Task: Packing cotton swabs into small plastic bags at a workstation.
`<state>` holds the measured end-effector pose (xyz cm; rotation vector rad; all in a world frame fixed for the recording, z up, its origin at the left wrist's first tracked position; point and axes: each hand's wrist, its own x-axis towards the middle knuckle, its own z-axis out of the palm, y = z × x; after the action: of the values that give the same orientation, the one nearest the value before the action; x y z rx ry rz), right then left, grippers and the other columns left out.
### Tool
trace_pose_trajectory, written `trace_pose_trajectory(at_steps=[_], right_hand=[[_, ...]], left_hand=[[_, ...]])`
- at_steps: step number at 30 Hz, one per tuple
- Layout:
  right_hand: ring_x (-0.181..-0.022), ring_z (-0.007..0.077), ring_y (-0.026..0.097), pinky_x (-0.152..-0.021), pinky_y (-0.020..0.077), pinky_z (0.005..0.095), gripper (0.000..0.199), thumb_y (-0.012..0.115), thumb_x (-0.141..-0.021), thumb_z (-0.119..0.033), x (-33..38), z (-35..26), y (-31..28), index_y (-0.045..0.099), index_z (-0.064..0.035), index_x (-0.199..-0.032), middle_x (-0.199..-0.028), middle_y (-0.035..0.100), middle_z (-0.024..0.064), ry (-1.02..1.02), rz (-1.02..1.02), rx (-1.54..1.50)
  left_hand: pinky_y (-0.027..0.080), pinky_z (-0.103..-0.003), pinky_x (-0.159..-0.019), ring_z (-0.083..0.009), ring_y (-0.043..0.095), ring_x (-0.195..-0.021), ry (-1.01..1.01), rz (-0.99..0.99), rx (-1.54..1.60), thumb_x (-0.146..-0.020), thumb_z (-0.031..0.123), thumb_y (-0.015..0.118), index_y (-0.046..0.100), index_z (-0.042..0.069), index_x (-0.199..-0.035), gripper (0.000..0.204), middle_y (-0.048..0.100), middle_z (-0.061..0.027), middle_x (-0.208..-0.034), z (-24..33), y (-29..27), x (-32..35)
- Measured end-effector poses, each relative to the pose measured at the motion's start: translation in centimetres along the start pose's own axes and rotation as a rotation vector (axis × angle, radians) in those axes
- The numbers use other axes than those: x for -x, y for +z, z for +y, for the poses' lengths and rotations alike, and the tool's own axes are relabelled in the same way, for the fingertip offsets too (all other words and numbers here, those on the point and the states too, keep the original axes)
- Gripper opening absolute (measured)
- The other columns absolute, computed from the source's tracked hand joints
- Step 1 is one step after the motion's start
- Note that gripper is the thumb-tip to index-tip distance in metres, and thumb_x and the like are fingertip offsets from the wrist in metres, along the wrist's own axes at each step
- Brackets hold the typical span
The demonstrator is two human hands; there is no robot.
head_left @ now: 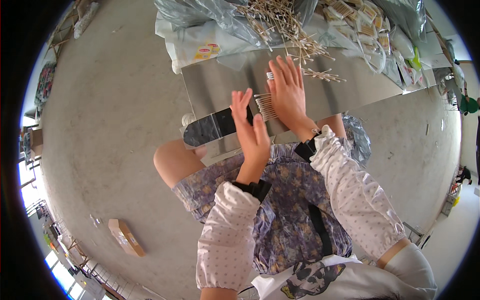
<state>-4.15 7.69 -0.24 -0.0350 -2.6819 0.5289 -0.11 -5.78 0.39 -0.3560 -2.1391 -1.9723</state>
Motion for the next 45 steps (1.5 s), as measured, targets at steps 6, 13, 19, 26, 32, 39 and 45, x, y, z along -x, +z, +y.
trace_pose_trajectory(at_steps=[6,13,19,26,32,39,45], right_hand=[[-0.147,0.0344,0.024,-0.121,0.0199,0.0478,0.054,0.044,-0.091,-0.001,0.4,-0.7,0.6,0.038,0.0021,-0.144,-0.153,0.035,0.0179,-0.066,-0.097,0.096],[-0.146,0.033,0.025,-0.121,0.0214,0.0454,0.055,0.045,-0.087,0.001,-0.1,-4.1,2.7,0.041,0.002,-0.142,-0.151,0.038,0.0166,-0.106,-0.095,-0.045],[-0.146,0.0317,0.026,-0.121,0.0223,0.0442,0.053,0.045,-0.088,-0.002,-0.3,-5.7,3.8,0.043,0.0009,-0.141,-0.15,0.039,0.0162,-0.126,-0.102,-0.076],[-0.145,0.0317,0.029,-0.12,0.0245,0.0437,0.049,0.047,-0.09,-0.004,-0.2,-5.6,3.3,0.045,0.0024,-0.139,-0.148,0.042,0.016,-0.195,-0.143,-0.116],[-0.142,0.0308,0.036,-0.118,0.0293,0.0448,0.043,0.05,-0.094,-0.011,-0.2,-5.9,3.0,0.05,-0.0013,-0.136,-0.144,0.048,0.0141,-0.209,-0.122,-0.056],[-0.143,0.0307,0.034,-0.118,0.0276,0.0448,0.046,0.052,-0.092,-0.011,-0.2,-5.6,2.9,0.05,-0.0023,-0.137,-0.146,0.046,0.0134,-0.133,-0.114,-0.208],[-0.144,0.0294,0.031,-0.12,0.024,0.0429,0.048,0.05,-0.09,-0.009,-0.2,-5.6,3.5,0.047,0.0011,-0.137,-0.147,0.045,0.0155,-0.192,-0.12,0.006]], left_hand=[[0.023,-0.044,-0.118,-0.0314,0.036,-0.141,-0.289,0.278,0.317,-0.104,0.031,0.035,0.022,-0.002,-0.148,0.057,0.043,-0.0243,-0.145,2.8,-3.4,-0.7],[0.023,-0.043,-0.118,-0.0331,0.035,-0.141,-0.32,0.4,0.591,-0.104,0.031,0.037,0.02,0.0,-0.15,0.059,0.041,-0.0266,-0.147,1.2,-3.3,-1.5],[0.016,-0.038,-0.121,-0.0271,0.021,-0.149,-0.335,0.377,0.503,-0.105,0.031,0.035,0.015,0.003,-0.155,0.06,0.024,-0.0192,-0.159,0.9,-0.9,-0.1],[0.017,-0.039,-0.12,-0.0284,0.024,-0.147,-0.344,0.373,0.555,-0.105,0.032,0.035,0.016,0.002,-0.154,0.061,0.026,-0.0204,-0.158,0.7,-0.8,-0.6],[0.02,-0.041,-0.12,-0.031,0.028,-0.145,-0.315,0.346,0.686,-0.105,0.037,0.033,0.017,0.001,-0.153,0.063,0.028,-0.0239,-0.156,1.1,-2.4,-1.7],[0.022,-0.039,-0.119,-0.0305,0.028,-0.145,-0.421,0.201,0.609,-0.106,0.041,0.031,0.017,-0.001,-0.152,0.064,0.03,-0.0247,-0.155,-0.1,-1.1,-1.6],[0.021,-0.042,-0.12,-0.0306,0.029,-0.144,-0.363,0.291,0.58,-0.106,0.038,0.031,0.021,-0.005,-0.15,0.063,0.032,-0.0254,-0.153,0.3,-2.2,-1.8]])
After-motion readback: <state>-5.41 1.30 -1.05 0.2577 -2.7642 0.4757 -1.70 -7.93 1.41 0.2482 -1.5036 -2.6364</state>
